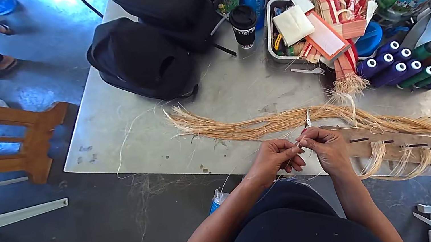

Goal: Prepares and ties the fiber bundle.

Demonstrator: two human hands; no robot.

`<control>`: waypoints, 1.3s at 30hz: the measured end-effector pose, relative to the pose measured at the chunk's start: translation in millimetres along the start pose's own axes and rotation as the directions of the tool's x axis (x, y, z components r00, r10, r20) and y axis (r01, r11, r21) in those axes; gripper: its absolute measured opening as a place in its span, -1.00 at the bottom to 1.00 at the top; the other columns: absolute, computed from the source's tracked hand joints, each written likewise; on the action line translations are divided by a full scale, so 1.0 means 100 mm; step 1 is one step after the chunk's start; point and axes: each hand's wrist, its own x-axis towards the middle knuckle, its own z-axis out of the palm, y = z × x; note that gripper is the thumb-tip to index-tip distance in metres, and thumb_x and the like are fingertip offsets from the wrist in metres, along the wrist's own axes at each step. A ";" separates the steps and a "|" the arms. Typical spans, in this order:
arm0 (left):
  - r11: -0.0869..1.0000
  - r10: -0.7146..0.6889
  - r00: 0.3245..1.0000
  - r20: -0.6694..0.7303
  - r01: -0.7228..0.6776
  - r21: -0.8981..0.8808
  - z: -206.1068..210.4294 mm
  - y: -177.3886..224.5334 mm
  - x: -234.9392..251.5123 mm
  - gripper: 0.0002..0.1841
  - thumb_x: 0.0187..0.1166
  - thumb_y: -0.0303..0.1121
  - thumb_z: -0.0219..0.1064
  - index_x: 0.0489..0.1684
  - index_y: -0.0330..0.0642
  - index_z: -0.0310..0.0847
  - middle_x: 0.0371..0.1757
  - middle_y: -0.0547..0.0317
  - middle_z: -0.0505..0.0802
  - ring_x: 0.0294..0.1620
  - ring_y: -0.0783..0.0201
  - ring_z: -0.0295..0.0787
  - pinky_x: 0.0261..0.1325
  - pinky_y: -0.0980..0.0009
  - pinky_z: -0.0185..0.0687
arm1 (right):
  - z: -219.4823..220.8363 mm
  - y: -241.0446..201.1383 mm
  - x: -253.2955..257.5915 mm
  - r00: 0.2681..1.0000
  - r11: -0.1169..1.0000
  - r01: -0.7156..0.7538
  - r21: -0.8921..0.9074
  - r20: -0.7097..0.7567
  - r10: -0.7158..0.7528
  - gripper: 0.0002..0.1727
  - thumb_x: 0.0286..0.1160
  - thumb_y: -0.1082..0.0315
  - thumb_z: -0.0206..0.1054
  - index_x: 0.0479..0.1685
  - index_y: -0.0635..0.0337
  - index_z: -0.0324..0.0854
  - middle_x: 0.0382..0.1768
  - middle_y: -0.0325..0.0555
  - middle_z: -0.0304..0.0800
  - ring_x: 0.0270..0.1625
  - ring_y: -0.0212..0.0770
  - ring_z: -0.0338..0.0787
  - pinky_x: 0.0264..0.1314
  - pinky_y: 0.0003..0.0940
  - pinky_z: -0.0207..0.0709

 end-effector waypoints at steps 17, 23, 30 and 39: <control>0.976 0.137 0.988 -0.069 -0.123 0.180 0.00 -0.09 0.06 -0.93 0.60 -0.62 0.31 -0.20 -0.27 0.67 -0.33 0.25 0.92 -0.30 0.45 0.88 -0.23 0.55 0.76 | -0.03 0.09 -0.02 1.000 0.995 0.028 -0.095 -0.003 -0.028 -0.91 0.26 0.60 0.52 -0.44 0.22 0.84 -0.35 -0.27 0.88 -0.26 -0.49 0.81 -0.09 -0.58 0.71; 0.982 0.129 0.985 -0.110 -0.112 0.155 -0.01 -0.11 0.07 -0.90 0.57 -0.62 0.34 -0.30 -0.24 0.70 -0.42 0.28 0.90 -0.38 0.48 0.85 -0.27 0.57 0.75 | -0.03 0.09 -0.05 0.998 0.998 -0.055 -0.006 -0.004 0.055 -0.88 0.27 0.67 0.48 -0.35 0.29 0.85 -0.32 -0.19 0.92 -0.23 -0.43 0.86 -0.02 -0.53 0.76; 0.990 0.108 0.989 -0.103 -0.097 0.103 -0.01 -0.12 0.08 -0.89 0.57 -0.62 0.34 -0.33 -0.26 0.72 -0.43 0.25 0.90 -0.41 0.46 0.85 -0.28 0.56 0.76 | -0.05 0.10 -0.08 0.997 0.994 -0.083 0.069 0.004 0.083 -0.88 0.31 0.65 0.46 -0.29 0.29 0.84 -0.33 -0.18 0.92 -0.26 -0.42 0.87 -0.02 -0.50 0.77; 0.994 0.096 0.985 -0.143 -0.086 0.070 -0.04 -0.12 0.09 -0.85 0.56 -0.67 0.31 -0.37 -0.28 0.71 -0.43 0.20 0.91 -0.40 0.43 0.87 -0.26 0.54 0.78 | -0.01 0.17 -0.08 0.993 0.992 -0.095 0.086 -0.062 0.101 -0.84 0.33 0.69 0.41 -0.35 0.28 0.84 -0.36 -0.17 0.92 -0.29 -0.39 0.87 -0.05 -0.46 0.79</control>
